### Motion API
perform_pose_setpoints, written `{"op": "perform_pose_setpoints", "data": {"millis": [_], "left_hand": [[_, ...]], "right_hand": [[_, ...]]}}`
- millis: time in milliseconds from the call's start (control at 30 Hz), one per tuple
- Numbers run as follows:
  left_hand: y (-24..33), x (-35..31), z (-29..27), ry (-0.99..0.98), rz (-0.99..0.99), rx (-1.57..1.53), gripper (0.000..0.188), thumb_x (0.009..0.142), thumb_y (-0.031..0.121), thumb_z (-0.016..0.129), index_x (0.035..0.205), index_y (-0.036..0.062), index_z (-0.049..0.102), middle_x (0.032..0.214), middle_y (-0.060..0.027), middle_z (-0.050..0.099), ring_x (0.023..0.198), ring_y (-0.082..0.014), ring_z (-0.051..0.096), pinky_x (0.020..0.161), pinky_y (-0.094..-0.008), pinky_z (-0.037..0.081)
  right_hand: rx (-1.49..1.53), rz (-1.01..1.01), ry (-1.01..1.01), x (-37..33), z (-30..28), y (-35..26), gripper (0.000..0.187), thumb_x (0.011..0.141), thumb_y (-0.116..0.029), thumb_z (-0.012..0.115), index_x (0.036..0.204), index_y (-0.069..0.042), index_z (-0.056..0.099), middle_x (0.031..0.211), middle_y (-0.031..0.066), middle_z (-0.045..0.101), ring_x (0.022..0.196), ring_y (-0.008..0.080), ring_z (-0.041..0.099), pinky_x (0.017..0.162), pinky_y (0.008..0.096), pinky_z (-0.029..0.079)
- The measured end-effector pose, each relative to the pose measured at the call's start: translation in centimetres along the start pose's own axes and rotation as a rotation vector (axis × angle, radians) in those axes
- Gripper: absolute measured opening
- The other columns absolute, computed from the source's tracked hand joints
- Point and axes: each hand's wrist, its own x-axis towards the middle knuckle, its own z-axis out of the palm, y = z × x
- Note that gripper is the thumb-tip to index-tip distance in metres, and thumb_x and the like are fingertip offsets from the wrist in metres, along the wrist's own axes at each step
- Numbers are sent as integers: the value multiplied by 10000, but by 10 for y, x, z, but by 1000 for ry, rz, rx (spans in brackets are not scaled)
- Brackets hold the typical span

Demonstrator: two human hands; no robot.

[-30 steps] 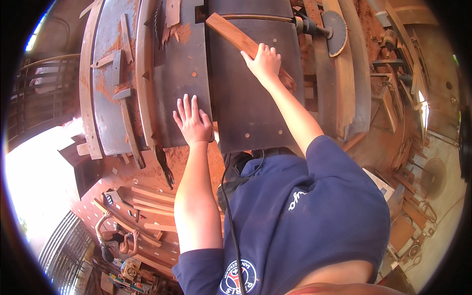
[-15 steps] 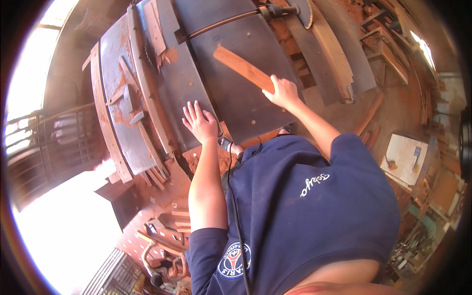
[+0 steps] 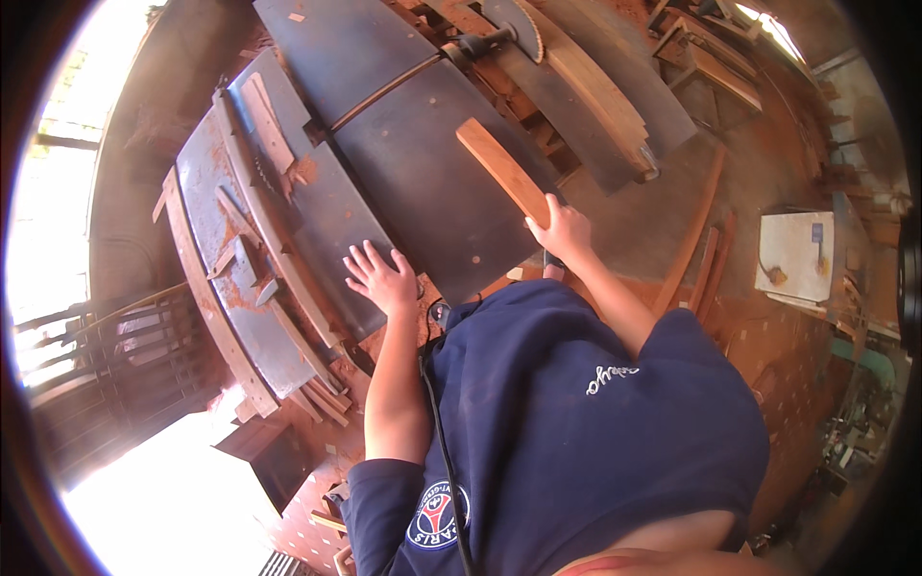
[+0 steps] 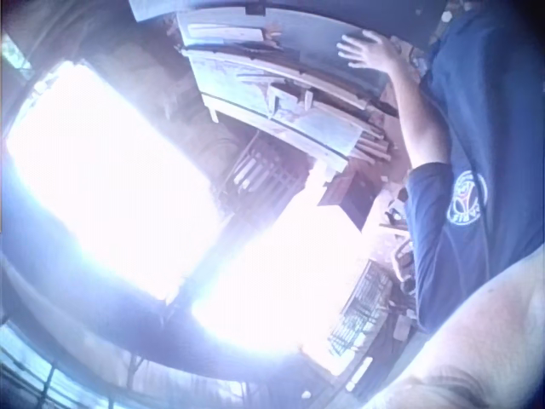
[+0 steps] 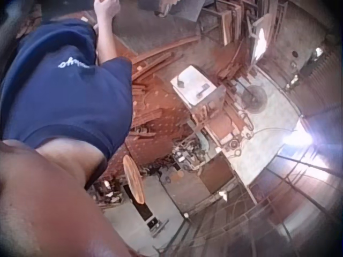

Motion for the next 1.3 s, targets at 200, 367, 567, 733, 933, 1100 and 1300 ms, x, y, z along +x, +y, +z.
{"op": "perform_pose_setpoints", "data": {"millis": [200,367,567,733,933,1100,1300], "left_hand": [[-3,-4,-2,-1,-21,11,679,956,470,584,1514,107,447,1623,-140,363,1545,-345,230,1217,-617,154],[-3,-3,0,27,-15,12,706,939,510,604,1507,119,452,1620,-130,367,1541,-337,240,1216,-604,170],[0,0,-2,31,-2,19,720,903,485,632,1497,115,466,1608,-139,383,1528,-350,269,1213,-606,184],[-2,0,-1,47,-12,36,725,907,476,626,1510,112,454,1613,-149,377,1525,-360,276,1214,-608,185],[0,1,1,42,7,23,721,921,467,619,1515,96,450,1622,-154,365,1534,-365,259,1217,-610,179],[2,1,-1,28,-6,23,721,913,459,628,1512,97,456,1621,-151,368,1537,-361,255,1222,-607,172],[1,-1,-4,22,-24,3,718,901,458,639,1503,105,468,1615,-145,377,1537,-350,258,1225,-594,174]], "right_hand": [[3,25,43,86,17,-12,604,870,-467,700,1262,-26,573,808,197,720,787,388,727,676,503,587],[28,46,58,162,26,-32,589,872,-490,695,1213,-25,575,886,195,740,865,377,737,749,502,586],[40,70,13,178,19,-39,525,867,-487,700,1117,-40,582,911,196,745,897,373,737,790,500,578],[110,39,44,85,14,-10,575,857,-477,718,1212,-46,580,850,200,723,850,388,723,718,503,580],[42,86,50,-8,0,26,621,857,-464,735,1278,-48,550,806,198,706,803,386,711,684,510,572],[-2,102,-20,10,2,21,632,863,-463,728,1271,-18,540,828,209,709,823,391,712,694,508,575],[36,87,-26,92,8,-3,655,881,-483,700,1302,-6,543,932,239,723,910,411,712,770,519,572]]}}
